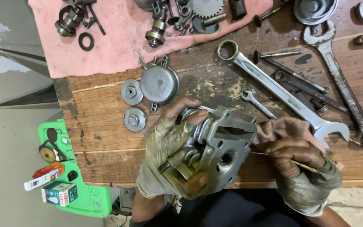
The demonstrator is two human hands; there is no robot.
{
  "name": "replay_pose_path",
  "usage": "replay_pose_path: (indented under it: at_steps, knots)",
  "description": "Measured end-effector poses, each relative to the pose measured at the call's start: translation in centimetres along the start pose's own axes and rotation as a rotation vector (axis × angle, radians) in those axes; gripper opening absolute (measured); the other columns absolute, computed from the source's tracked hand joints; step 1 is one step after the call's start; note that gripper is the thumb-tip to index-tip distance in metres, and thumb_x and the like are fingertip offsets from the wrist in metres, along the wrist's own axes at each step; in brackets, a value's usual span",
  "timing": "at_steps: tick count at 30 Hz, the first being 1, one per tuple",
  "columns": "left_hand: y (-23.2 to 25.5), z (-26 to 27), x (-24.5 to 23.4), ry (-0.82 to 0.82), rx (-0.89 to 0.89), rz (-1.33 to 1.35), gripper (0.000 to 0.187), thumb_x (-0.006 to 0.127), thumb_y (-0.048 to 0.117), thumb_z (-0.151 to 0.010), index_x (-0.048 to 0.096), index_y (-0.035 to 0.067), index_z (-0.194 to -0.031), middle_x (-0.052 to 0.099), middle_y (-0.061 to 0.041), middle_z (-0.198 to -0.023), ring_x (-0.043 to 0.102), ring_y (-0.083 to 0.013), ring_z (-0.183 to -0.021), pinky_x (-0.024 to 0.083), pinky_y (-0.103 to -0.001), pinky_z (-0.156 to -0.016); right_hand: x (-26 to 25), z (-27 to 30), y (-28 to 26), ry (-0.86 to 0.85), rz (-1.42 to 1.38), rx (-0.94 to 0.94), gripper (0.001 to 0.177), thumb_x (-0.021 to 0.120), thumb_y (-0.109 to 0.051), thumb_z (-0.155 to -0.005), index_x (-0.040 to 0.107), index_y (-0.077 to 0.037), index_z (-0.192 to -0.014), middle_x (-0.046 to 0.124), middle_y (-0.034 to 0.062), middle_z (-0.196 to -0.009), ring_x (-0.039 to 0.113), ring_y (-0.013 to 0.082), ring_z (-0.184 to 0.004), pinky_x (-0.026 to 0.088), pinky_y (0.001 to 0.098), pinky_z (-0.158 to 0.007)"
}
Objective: The person cleans a metallic engine cylinder block using a rag, wiping the exterior and interior surfaces. They then pick up a smaller cylindrical engine component and clean it thoroughly with the rag, rotating it to access all sides.
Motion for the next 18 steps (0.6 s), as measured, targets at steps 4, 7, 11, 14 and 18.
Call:
replay_pose_path:
  at_steps: [4,7,11,14,18]
  knots:
    - [0.0,0.5,0.1,-0.05,-0.053,0.231,0.073,0.051,0.069,-0.092,0.057,0.014,-0.141,0.047,-0.012,-0.148,0.053,-0.032,-0.143,0.044,-0.047,-0.124,-0.1,0.6,1.0,-0.003,-0.015,-0.028,0.011,0.062,-0.01,-0.098,0.062,0.0,-0.094,0.068,0.0187,-0.095,0.074,0.0283,-0.093,0.063,0.037,-0.092]
    - [0.2,0.7,0.4,-0.027,-0.072,0.273,0.078,0.055,0.071,-0.088,0.061,0.011,-0.136,0.048,-0.009,-0.144,0.054,-0.0284,-0.139,0.042,-0.044,-0.123,-0.1,0.5,1.1,0.023,-0.092,-0.094,0.013,0.063,-0.012,-0.098,0.059,0.0,-0.095,0.066,0.0168,-0.092,0.073,0.0282,-0.088,0.061,0.0349,-0.086]
    - [1.5,0.8,0.6,-0.042,-0.06,0.197,0.075,0.055,0.066,-0.088,0.058,0.012,-0.141,0.046,-0.011,-0.146,0.054,-0.0301,-0.14,0.045,-0.046,-0.122,0.1,0.0,0.7,-0.03,-0.053,-0.135,0.008,0.061,-0.007,-0.1,0.058,-0.001,-0.097,0.066,0.0173,-0.092,0.072,0.0283,-0.088,0.063,0.0372,-0.085]
    - [2.1,1.0,0.8,-0.021,-0.107,0.34,0.073,0.065,0.058,-0.084,0.059,0.01,-0.14,0.045,-0.01,-0.148,0.054,-0.0261,-0.138,0.042,-0.042,-0.123,0.3,0.0,0.5,-0.053,-0.05,-0.153,0.003,0.059,-0.002,-0.1,0.057,-0.001,-0.098,0.065,0.0168,-0.092,0.072,0.0284,-0.089,0.062,0.0374,-0.088]
    - [2.1,1.5,1.0,0.013,-0.125,0.454,0.076,0.078,0.05,-0.076,0.061,0.009,-0.138,0.047,-0.01,-0.147,0.052,-0.0243,-0.138,0.038,-0.042,-0.124,0.5,-0.7,0.4,-0.032,-0.122,-0.188,0.008,0.071,0.002,-0.093,0.064,0.004,-0.089,0.072,0.0199,-0.085,0.069,0.0235,-0.071,0.058,0.0336,-0.07]
Point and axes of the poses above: each hand's wrist, its own z-axis away from the middle knuckle, its own x-axis out of the palm, y = z × x, the point moved 4 cm from there along -z, towards the middle knuckle
